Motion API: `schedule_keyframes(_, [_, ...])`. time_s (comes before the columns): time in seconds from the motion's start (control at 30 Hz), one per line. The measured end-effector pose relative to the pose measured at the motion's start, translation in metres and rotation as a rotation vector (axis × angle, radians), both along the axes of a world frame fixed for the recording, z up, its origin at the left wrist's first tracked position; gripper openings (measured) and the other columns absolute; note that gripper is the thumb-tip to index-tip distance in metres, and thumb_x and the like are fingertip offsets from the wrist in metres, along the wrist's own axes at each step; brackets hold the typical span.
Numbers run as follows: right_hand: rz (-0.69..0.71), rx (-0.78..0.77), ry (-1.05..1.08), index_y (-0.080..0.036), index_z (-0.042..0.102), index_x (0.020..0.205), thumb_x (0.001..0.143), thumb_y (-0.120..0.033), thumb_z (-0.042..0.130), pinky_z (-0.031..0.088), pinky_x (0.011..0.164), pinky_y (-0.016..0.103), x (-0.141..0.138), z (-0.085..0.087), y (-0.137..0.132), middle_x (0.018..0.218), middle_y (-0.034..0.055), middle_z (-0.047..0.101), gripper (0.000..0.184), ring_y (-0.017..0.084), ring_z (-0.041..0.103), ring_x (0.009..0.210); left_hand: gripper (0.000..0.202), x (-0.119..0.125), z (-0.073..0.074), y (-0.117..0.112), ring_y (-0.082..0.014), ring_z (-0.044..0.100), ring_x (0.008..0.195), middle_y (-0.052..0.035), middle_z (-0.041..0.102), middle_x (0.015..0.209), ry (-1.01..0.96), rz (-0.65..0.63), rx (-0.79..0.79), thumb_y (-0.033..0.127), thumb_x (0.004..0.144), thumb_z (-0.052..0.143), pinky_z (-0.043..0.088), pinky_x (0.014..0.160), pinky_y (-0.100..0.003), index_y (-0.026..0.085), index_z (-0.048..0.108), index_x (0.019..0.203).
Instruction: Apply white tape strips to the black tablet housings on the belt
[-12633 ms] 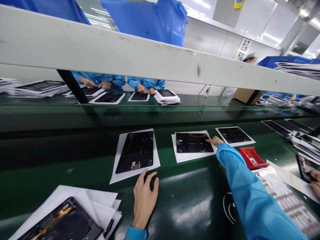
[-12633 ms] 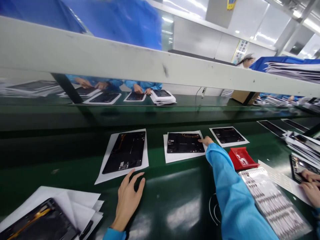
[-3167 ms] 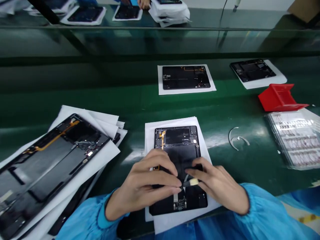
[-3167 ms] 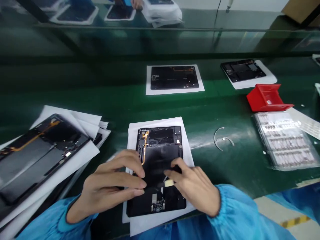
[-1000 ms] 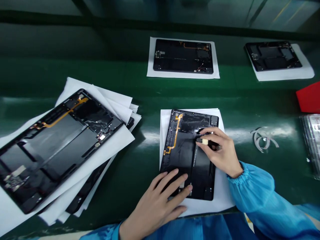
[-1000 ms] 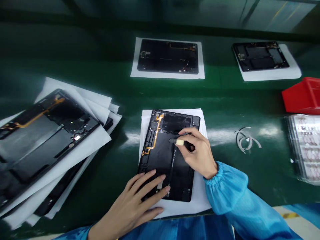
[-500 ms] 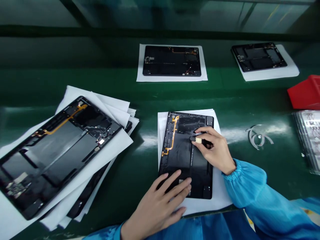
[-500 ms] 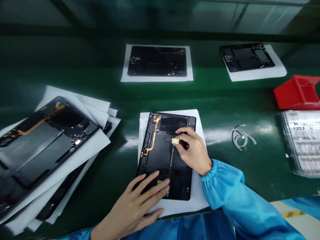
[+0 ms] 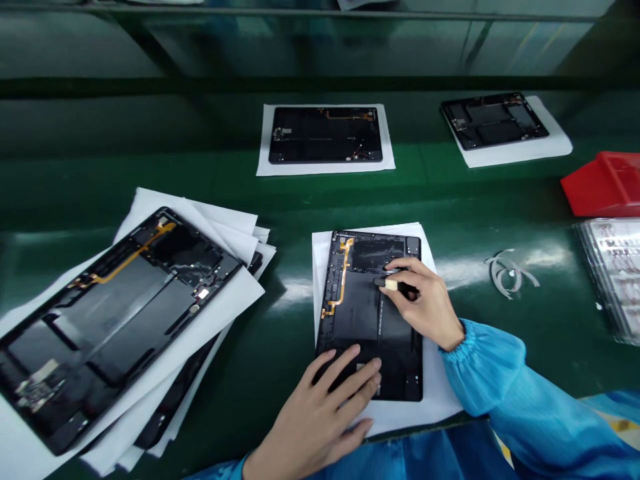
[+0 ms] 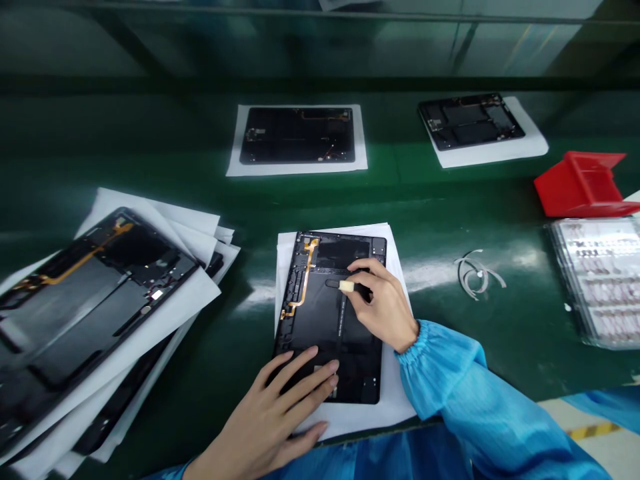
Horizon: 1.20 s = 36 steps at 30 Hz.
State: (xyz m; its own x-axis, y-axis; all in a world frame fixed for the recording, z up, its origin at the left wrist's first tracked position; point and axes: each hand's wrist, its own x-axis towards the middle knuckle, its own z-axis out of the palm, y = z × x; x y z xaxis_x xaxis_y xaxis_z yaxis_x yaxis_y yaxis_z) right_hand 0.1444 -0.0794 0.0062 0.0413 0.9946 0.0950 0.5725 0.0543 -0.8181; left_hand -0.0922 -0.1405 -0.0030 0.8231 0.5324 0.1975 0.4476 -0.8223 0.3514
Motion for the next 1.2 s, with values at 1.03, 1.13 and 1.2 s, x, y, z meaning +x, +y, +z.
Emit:
schedule_keyframes(1.03, [-0.002, 0.002, -0.02, -0.02, 0.071, 0.085, 0.086, -0.013, 0.059, 0.055, 0.066, 0.027, -0.0013, -0.0011, -0.0035, 0.106, 0.0068, 0.067, 0.014, 0.018, 0.067, 0.082, 0.034, 0.0015, 0.0007, 0.0011, -0.0221, 0.049, 0.125, 0.0078, 0.063, 0.133, -0.063, 0.013, -0.068, 0.043, 0.087, 0.067, 0.014, 0.119, -0.035, 0.024, 0.069, 0.115])
schedule_keyframes(1.13, [0.001, 0.035, -0.031, -0.02, 0.071, 0.086, 0.086, -0.012, 0.06, 0.055, 0.072, 0.028, -0.0013, -0.0027, -0.0033, 0.104, 0.0064, 0.067, 0.013, 0.018, 0.067, 0.085, 0.034, 0.0011, 0.001, 0.0018, -0.0218, 0.049, 0.124, 0.0086, 0.062, 0.134, -0.054, 0.01, -0.06, 0.044, 0.088, 0.066, 0.014, 0.119, -0.035, 0.025, 0.069, 0.116])
schedule_keyframes(1.2, [0.003, 0.056, -0.035, -0.02, 0.07, 0.085, 0.086, -0.012, 0.06, 0.056, 0.077, 0.029, -0.0015, -0.0044, -0.0032, 0.102, 0.0058, 0.067, 0.013, 0.018, 0.067, 0.086, 0.033, 0.0004, 0.001, 0.0019, -0.0211, 0.049, 0.124, 0.0093, 0.062, 0.134, -0.038, 0.003, -0.045, 0.045, 0.09, 0.064, 0.014, 0.118, -0.035, 0.026, 0.069, 0.116])
